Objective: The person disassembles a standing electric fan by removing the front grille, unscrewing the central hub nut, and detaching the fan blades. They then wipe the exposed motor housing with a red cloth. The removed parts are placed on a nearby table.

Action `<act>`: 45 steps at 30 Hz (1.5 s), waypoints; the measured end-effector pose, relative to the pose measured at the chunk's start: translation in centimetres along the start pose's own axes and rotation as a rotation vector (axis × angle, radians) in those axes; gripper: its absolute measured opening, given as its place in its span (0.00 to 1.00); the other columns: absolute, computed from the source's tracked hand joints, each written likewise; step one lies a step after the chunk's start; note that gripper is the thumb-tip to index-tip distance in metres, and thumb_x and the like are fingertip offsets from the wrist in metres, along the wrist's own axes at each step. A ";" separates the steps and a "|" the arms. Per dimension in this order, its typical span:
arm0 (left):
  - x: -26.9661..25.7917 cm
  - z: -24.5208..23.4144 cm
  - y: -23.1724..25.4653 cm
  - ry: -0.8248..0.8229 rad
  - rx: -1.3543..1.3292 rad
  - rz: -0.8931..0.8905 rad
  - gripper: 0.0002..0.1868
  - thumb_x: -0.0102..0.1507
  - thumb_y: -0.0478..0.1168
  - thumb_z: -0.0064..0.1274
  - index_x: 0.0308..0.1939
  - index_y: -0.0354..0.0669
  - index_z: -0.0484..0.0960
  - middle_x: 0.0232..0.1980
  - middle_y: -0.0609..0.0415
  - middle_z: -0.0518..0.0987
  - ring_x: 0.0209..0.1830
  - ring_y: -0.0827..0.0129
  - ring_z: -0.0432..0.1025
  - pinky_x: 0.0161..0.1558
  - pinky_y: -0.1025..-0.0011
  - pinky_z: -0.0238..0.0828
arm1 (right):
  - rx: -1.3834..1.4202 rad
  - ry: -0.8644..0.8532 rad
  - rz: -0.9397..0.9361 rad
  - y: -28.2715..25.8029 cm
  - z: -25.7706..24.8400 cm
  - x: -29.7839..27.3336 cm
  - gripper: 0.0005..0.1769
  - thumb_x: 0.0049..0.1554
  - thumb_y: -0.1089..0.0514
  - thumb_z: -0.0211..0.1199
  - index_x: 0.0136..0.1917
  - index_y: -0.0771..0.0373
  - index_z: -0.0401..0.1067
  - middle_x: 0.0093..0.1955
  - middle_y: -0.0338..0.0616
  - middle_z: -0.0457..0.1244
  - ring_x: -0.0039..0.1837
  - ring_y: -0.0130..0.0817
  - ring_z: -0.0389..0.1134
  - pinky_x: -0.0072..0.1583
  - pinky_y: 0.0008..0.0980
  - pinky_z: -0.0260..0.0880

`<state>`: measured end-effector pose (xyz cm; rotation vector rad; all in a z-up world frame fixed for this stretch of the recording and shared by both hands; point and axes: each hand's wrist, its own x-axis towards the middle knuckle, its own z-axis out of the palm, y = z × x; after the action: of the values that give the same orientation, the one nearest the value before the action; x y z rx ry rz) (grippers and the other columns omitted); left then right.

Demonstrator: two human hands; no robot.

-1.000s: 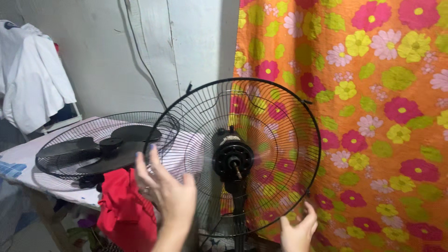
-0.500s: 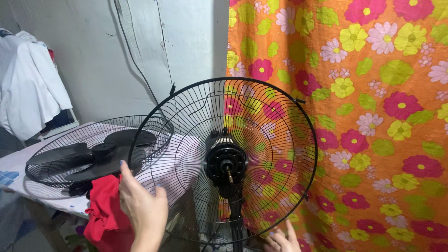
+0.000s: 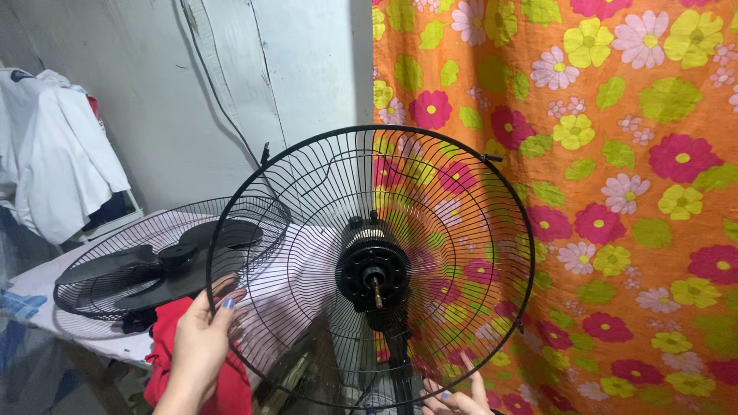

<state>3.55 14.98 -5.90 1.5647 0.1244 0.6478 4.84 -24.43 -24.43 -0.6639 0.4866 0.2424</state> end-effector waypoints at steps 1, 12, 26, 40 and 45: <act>0.1 -0.1 -0.2 -0.008 -0.021 0.004 0.19 0.69 0.30 0.45 0.63 0.41 0.79 0.49 0.53 0.82 0.40 0.74 0.75 0.41 0.72 0.72 | 0.001 0.005 -0.002 0.0 0.0 -0.1 0.53 0.54 0.74 0.43 0.80 0.23 0.46 0.68 0.69 0.61 0.70 0.60 0.65 0.64 0.55 0.66; -0.7 0.4 1.1 0.015 -0.067 -0.104 0.20 0.69 0.29 0.42 0.63 0.45 0.76 0.51 0.57 0.82 0.38 0.75 0.75 0.36 0.73 0.73 | 0.046 0.025 -0.124 0.2 0.4 0.6 0.52 0.51 0.76 0.41 0.82 0.34 0.47 0.67 0.77 0.59 0.68 0.62 0.65 0.62 0.58 0.70; -2.8 -0.1 1.2 0.029 -0.098 -0.101 0.20 0.68 0.29 0.40 0.63 0.44 0.77 0.51 0.57 0.83 0.39 0.77 0.76 0.39 0.75 0.75 | 0.023 0.010 -0.121 -0.8 -1.3 1.6 0.49 0.52 0.74 0.43 0.82 0.37 0.47 0.63 0.78 0.60 0.61 0.66 0.66 0.58 0.59 0.71; -6.7 -1.5 4.6 0.006 -0.027 -0.222 0.19 0.69 0.33 0.43 0.62 0.51 0.78 0.52 0.60 0.84 0.40 0.76 0.76 0.37 0.74 0.69 | -0.087 0.006 -0.164 -3.2 -3.8 -2.2 0.47 0.54 0.71 0.46 0.82 0.41 0.48 0.59 0.80 0.61 0.55 0.69 0.67 0.53 0.61 0.73; -8.0 -3.1 5.5 -0.005 -0.030 -0.220 0.19 0.68 0.32 0.44 0.60 0.50 0.80 0.52 0.57 0.84 0.40 0.71 0.76 0.36 0.70 0.70 | -0.137 0.008 -0.190 -3.3 -5.6 -3.0 0.46 0.54 0.71 0.47 0.82 0.42 0.48 0.57 0.81 0.61 0.53 0.71 0.68 0.51 0.61 0.74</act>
<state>-6.23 13.41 -3.37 1.4983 0.2780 0.4710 1.51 -30.79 -25.01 -0.8402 0.4140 0.0943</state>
